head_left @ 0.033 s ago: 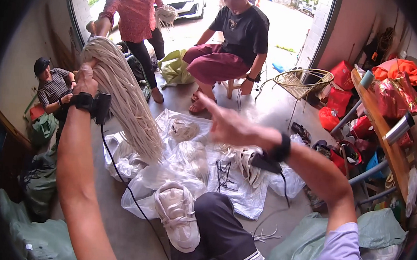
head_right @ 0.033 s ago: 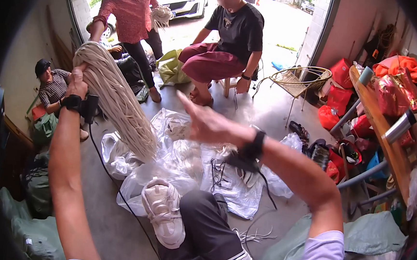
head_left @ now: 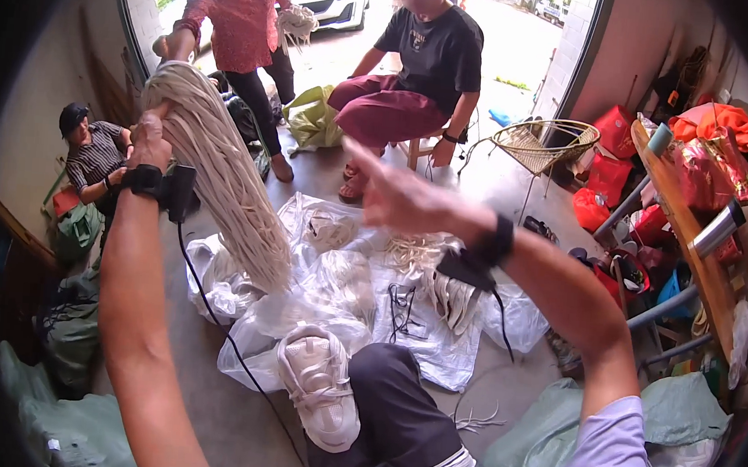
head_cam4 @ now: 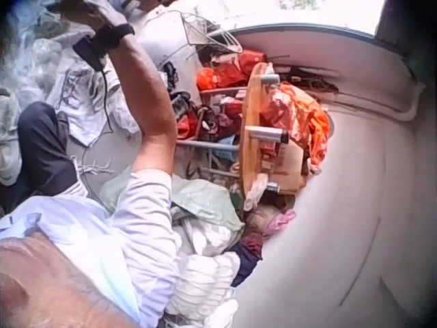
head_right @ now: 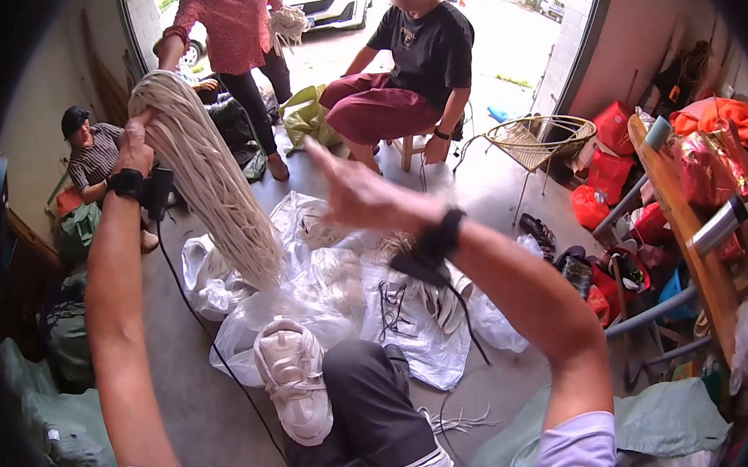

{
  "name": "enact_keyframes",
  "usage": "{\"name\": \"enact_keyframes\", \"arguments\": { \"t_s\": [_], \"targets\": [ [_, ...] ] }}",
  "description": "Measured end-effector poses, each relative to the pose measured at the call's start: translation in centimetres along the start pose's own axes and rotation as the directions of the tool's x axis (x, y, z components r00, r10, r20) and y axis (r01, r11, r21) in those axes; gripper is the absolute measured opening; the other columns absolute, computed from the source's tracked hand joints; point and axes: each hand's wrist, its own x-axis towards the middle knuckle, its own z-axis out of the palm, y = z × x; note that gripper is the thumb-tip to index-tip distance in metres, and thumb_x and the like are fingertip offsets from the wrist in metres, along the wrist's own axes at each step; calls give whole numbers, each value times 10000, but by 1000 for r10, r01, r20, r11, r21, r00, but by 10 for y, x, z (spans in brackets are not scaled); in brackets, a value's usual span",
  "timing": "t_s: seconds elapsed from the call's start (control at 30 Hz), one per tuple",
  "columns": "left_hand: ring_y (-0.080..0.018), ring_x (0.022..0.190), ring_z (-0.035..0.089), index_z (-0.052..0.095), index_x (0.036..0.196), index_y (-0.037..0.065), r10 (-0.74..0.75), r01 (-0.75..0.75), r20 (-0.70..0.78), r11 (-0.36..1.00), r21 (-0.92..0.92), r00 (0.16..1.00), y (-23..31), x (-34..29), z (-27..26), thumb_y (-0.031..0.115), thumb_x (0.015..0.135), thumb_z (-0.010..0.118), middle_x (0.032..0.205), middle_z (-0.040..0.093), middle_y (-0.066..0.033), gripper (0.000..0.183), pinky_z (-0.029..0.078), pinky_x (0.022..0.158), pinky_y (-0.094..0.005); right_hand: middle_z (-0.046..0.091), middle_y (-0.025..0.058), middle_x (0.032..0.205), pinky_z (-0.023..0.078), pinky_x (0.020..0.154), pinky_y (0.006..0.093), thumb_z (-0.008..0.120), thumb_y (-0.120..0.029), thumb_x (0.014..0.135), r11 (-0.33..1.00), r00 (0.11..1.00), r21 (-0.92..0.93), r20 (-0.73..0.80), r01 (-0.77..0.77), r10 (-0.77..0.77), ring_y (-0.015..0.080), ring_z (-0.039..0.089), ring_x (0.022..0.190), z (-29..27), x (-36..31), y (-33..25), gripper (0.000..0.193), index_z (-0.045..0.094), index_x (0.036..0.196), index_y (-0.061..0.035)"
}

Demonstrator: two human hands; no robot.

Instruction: Insert and thread laces into a pair of athletic shoes.

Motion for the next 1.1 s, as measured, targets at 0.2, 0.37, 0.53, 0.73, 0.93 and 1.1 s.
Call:
{"name": "enact_keyframes", "arguments": {
  "t_s": [0.2,0.37,0.53,0.73,0.93,1.1],
  "targets": [
    [-292,1180,632,606,1342,-38,148,-59,-147,871,487,978,4,-5,-24,234,925,745,1258,687,-137,517,476,1064,-428,726,114,789,575,591,303,762,-139,870,974,926,-218,352,-58,133,168,692,605,-29,86,-18,890,278,1605,0],
    [-139,1003,623,667,1263,69,26,13,-50,757,654,998,-36,-94,-31,354,984,680,1184,674,-19,399,462,911,-289,728,195,908,573,581,322,772,-164,852,994,990,-93,-124,53,-64,190,697,652,-28,93,-26,929,247,1577,87],
    [-121,1051,619,690,1283,48,-120,-24,126,628,778,985,-87,-224,-17,250,977,676,1210,706,-43,367,471,927,-317,702,216,1027,573,548,345,715,-118,818,999,1000,-17,-4,-27,27,221,701,646,-10,85,-53,934,233,1602,41],
    [-272,1277,578,629,1346,-17,-316,-186,295,334,924,902,-150,-371,-17,191,843,767,1362,634,-164,562,411,1109,-389,736,127,785,565,505,316,755,-204,864,995,998,79,24,56,-58,189,688,590,-6,101,-77,944,224,1619,-9],
    [-410,1439,377,452,1493,5,-116,-309,335,200,930,935,-198,-448,-25,184,753,837,1509,443,-220,853,302,1207,-493,703,206,1014,571,821,412,762,-297,904,922,985,-348,52,170,-163,278,698,794,51,38,-31,725,459,1474,33],
    [-415,1425,375,412,1517,17,-11,-337,344,174,925,939,-212,-463,-30,181,721,863,1486,437,-219,930,286,1182,-518,665,224,1197,518,931,473,750,-362,927,995,911,-68,401,-69,91,371,642,1093,129,-65,5,637,561,1399,22]
  ]
}}
